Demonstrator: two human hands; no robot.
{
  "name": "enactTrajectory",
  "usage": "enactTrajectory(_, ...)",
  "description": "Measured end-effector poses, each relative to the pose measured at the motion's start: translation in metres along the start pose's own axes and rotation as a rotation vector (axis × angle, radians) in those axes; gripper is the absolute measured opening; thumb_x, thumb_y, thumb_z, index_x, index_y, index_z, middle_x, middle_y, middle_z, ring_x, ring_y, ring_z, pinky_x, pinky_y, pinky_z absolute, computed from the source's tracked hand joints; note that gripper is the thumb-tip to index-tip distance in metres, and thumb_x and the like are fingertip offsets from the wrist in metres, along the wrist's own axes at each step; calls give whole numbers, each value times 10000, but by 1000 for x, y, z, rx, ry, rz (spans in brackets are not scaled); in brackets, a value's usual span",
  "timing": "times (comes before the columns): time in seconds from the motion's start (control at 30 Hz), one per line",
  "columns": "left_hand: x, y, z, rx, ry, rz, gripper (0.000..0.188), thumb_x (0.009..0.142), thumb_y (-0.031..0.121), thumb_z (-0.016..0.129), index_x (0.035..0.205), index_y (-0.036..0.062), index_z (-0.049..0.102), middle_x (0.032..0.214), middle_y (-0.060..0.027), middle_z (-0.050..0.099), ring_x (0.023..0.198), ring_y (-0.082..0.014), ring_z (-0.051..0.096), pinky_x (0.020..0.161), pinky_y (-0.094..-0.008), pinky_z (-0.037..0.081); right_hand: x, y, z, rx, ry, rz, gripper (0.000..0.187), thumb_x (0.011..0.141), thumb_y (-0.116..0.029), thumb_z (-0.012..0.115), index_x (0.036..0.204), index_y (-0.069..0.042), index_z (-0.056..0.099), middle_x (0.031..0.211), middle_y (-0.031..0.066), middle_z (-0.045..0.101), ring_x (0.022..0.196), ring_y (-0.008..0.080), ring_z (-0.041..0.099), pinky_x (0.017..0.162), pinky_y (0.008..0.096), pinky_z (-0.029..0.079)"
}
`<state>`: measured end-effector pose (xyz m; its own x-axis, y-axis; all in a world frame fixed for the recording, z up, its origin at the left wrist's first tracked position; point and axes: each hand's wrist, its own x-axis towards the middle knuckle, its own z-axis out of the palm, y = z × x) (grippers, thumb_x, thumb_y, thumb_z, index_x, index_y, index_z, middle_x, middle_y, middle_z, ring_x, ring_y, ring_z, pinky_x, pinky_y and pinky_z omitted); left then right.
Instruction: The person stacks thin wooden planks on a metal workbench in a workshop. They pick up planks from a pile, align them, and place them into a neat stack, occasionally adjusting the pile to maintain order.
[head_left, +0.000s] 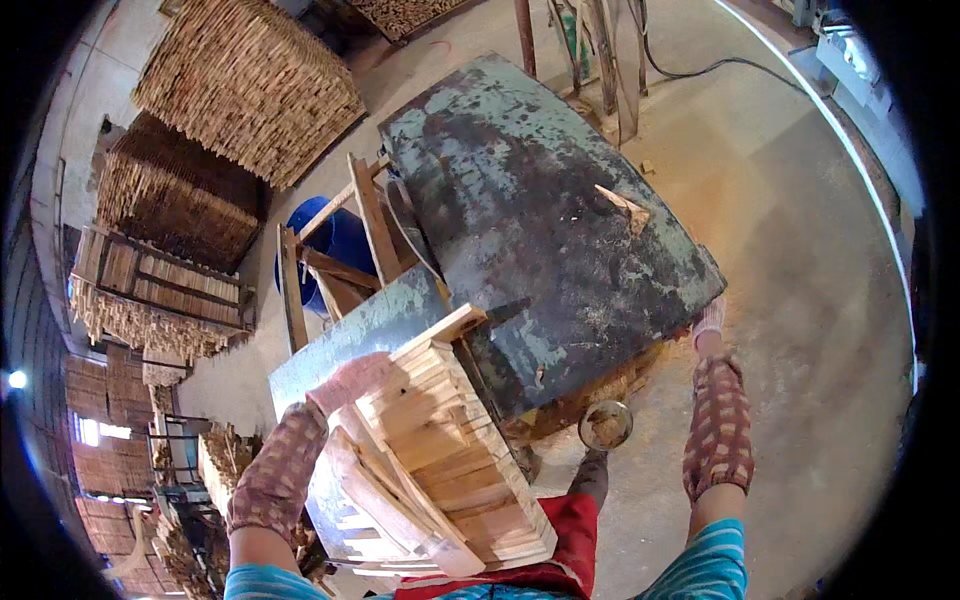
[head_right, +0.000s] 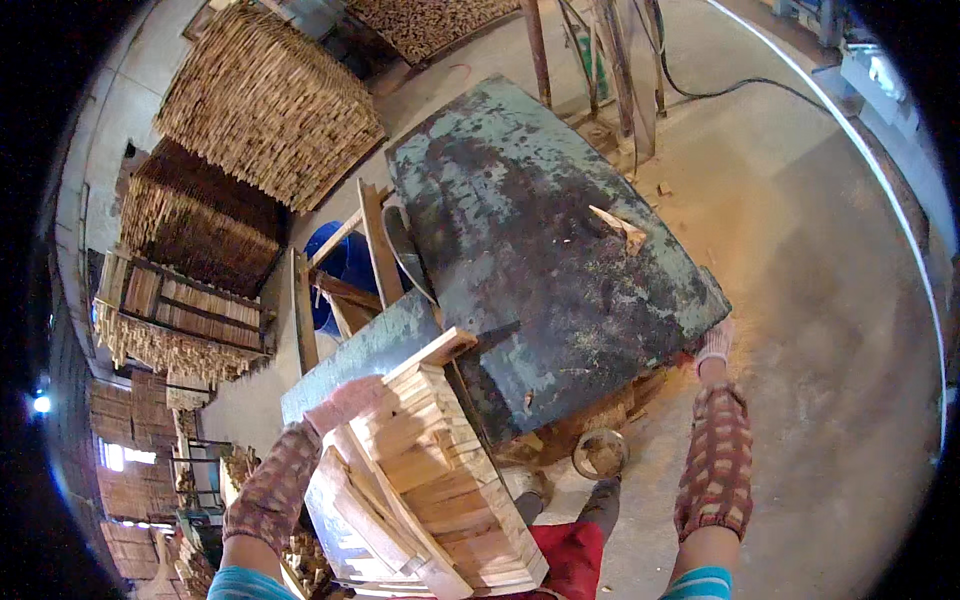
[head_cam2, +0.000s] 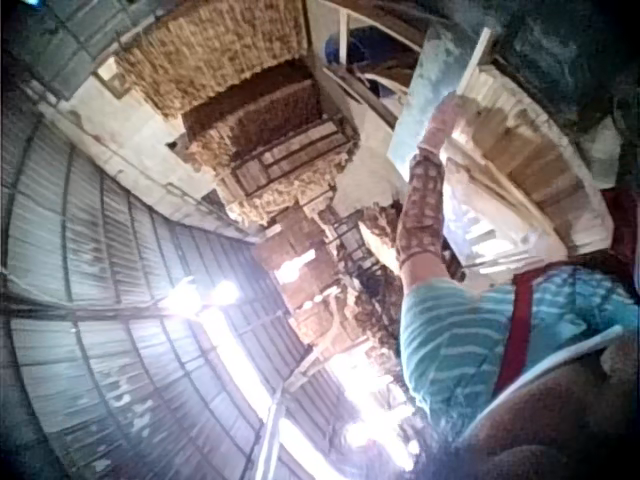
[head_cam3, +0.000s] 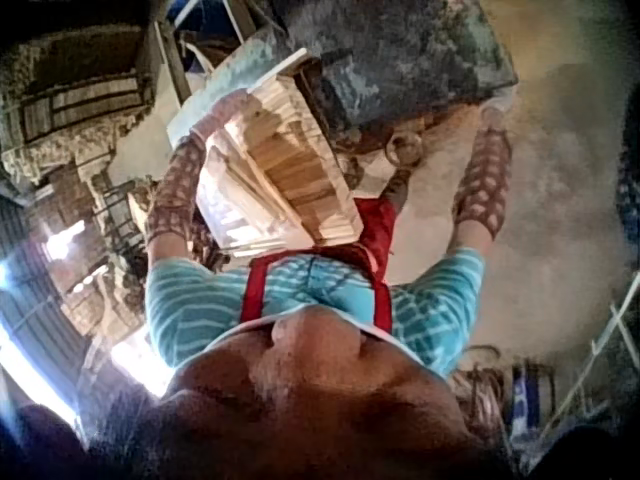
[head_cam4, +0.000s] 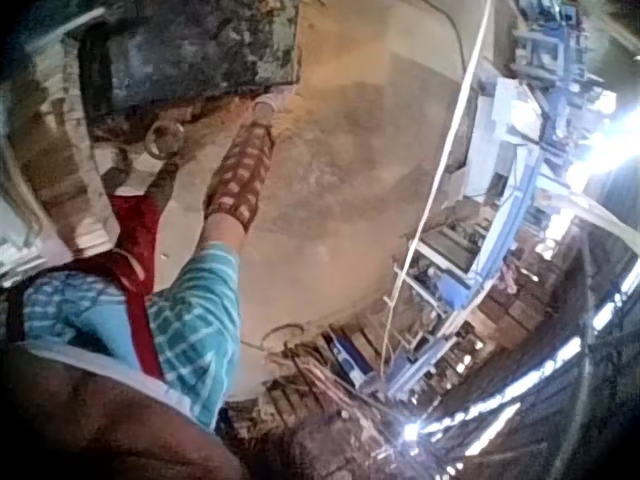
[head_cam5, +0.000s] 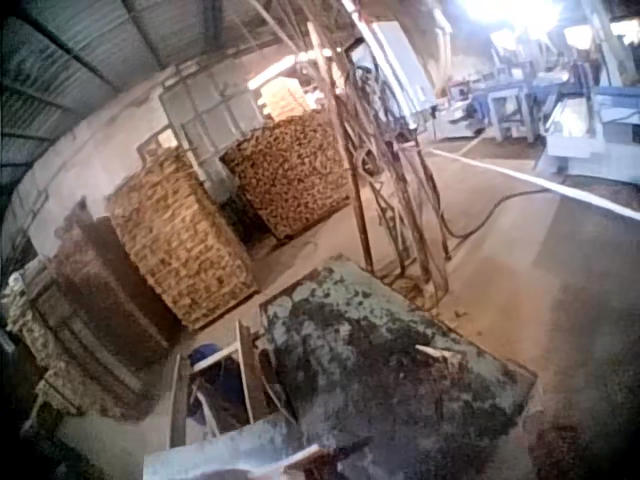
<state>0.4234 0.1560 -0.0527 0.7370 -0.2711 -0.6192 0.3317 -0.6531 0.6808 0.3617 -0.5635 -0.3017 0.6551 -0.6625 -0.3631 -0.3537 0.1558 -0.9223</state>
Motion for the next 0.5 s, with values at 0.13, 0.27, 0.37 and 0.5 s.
enactTrajectory(0.13,41,5,-17,-137,-56,1,433,1081,197,567,1471,14,525,1319,-60,653,1193,-142,612,1043,-282,495,-85,6,-32,-365,213,-49,332,1031,-272,502,1063,4,684,880,119,710,870,248,692,812,458,532)
enactTrajectory(0.27,84,-33,-45,-684,-402,140,289,1062,133,508,1304,15,611,1150,-64,662,1108,-180,641,969,-278,522,-232,4,-62,-400,-116,26,349,1038,-372,579,902,-51,594,774,47,590,740,224,586,719,374,485)
enactTrajectory(0.37,127,-51,-79,-316,-373,317,257,1034,119,492,1229,25,631,1113,-71,650,1090,-189,633,943,-276,523,-331,52,-92,33,-657,373,263,993,-205,650,1172,-14,621,995,103,727,848,210,698,722,344,567)
enactTrajectory(0.5,171,-36,-97,24,-211,307,275,1018,133,545,1246,56,676,1149,-49,684,1070,-147,638,914,-276,535,-495,-27,-19,-210,-1021,282,404,1010,-419,626,1239,-95,705,1021,94,735,877,161,690,734,306,563)
